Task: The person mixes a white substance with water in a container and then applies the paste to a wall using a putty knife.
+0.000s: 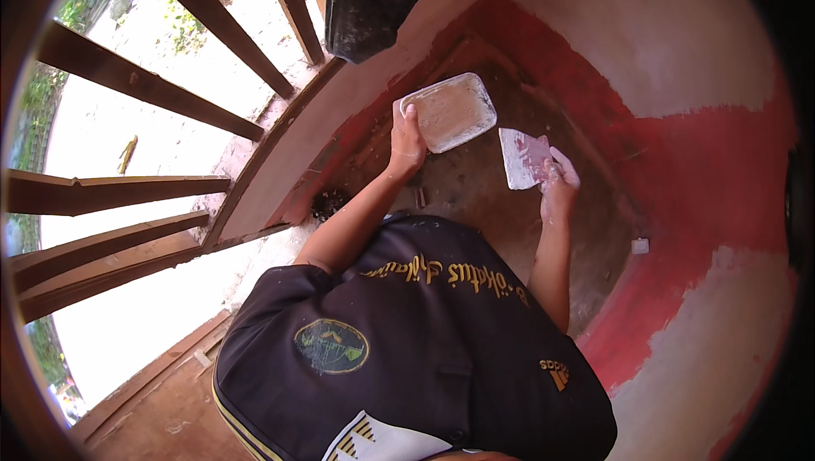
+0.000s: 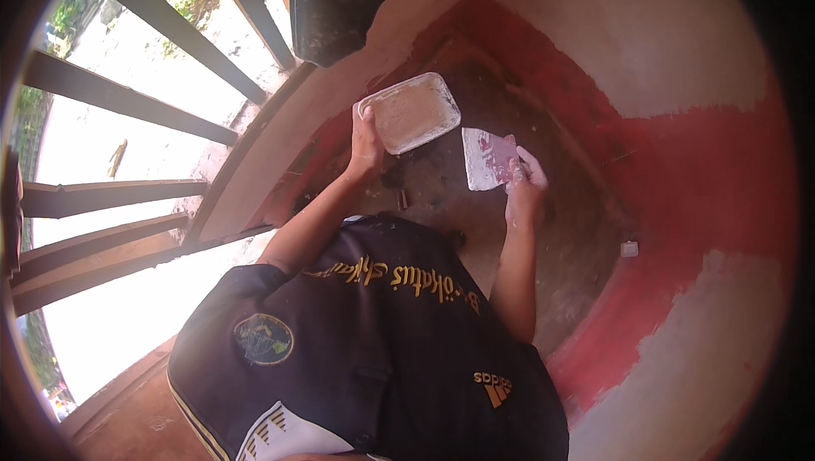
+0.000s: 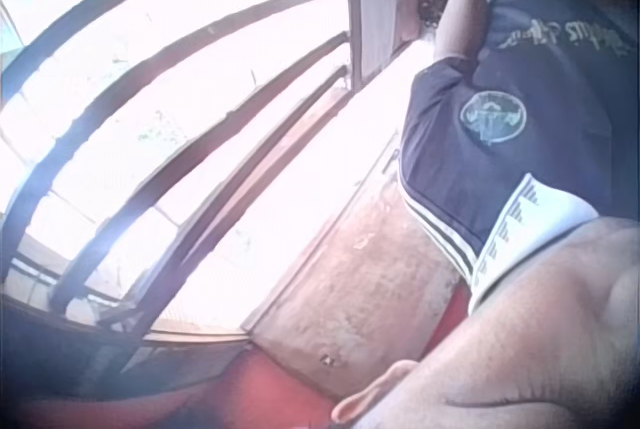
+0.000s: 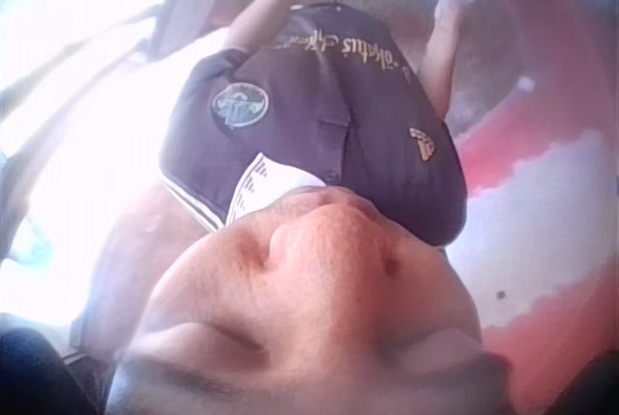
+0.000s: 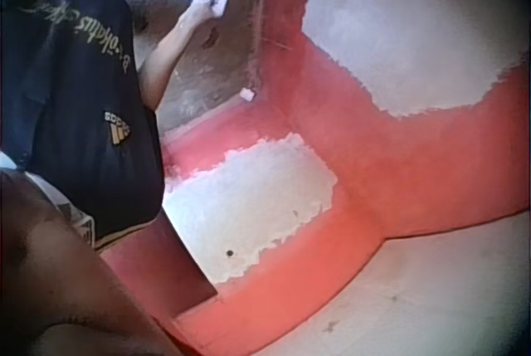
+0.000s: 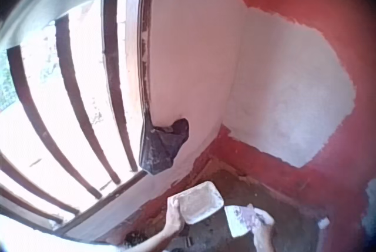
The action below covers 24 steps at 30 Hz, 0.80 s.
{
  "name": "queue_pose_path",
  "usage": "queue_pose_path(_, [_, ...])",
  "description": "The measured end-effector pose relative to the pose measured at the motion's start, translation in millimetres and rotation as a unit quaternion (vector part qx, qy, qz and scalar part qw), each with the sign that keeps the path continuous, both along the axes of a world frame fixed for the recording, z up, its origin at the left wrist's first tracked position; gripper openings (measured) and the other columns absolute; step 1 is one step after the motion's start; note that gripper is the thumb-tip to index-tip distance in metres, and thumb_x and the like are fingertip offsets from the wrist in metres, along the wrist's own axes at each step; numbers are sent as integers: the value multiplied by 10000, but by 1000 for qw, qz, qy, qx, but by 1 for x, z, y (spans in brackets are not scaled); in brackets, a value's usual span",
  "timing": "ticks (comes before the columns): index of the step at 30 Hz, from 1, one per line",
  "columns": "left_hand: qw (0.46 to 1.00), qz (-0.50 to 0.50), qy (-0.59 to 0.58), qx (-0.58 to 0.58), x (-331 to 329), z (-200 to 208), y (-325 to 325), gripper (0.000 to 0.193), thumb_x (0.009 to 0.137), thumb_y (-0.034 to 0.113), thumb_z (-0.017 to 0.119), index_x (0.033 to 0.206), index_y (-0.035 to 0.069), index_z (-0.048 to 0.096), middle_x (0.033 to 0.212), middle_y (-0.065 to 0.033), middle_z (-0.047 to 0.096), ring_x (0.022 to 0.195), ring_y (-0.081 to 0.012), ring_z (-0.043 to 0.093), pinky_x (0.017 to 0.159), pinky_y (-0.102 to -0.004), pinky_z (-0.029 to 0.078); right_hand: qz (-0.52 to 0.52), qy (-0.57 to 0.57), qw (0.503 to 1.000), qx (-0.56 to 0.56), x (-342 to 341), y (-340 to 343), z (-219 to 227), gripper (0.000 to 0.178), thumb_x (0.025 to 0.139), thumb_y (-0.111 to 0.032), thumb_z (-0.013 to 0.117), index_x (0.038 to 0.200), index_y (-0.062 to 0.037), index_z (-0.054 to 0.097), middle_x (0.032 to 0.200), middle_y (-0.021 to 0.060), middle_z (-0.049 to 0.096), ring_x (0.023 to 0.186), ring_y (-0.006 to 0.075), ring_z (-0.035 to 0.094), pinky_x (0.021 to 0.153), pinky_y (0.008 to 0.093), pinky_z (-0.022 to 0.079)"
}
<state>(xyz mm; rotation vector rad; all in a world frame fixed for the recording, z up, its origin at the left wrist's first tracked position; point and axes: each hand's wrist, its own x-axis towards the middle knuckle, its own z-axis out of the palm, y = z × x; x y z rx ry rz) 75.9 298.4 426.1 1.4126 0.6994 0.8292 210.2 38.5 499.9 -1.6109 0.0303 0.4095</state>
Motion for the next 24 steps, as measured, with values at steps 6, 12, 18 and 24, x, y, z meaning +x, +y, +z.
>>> queue_pose_path(6, [1000, 2, -10, -28, 7, -6, -4, 439, 1113, 410, 311, 1265, 30, 469, 1171, -200, 609, 1112, -296, 587, 1016, -404, 431, 128, -7, 992, 10, -21, 54, 7, 488, 955, 63, 617, 1428, -13, 523, 728, -30, 586, 605, 18, 434, 512, 215, 336])
queue_pose_path(12, [1000, -19, 6, -14, -4, 5, -4, 442, 1115, 408, 306, 1247, 23, 479, 1159, -189, 596, 1100, -280, 577, 1015, -403, 429, 36, 9, 999, -19, -8, 10, -1, 650, 933, 106, 603, 1510, -97, 383, 776, 3, 623, 648, 34, 482, 554, 220, 368])
queue_pose_path(18, [999, -5, 32, 33, -3, 17, -10, 443, 1115, 410, 306, 1248, 23, 476, 1155, -193, 591, 1092, -304, 581, 1009, -404, 433, 29, -17, 997, 65, -20, 31, 21, 608, 953, 91, 594, 1498, -75, 382, 765, -1, 584, 621, 37, 459, 522, 220, 343])
queue_pose_path(24, [999, 40, -23, -23, 4, 2, -4, 442, 1114, 396, 307, 1262, 11, 464, 1166, -195, 577, 1104, -308, 562, 1022, -402, 416, -31, -16, 999, 11, -23, 21, 22, 561, 957, 83, 591, 1467, -66, 411, 772, 1, 597, 612, 32, 444, 511, 224, 331])
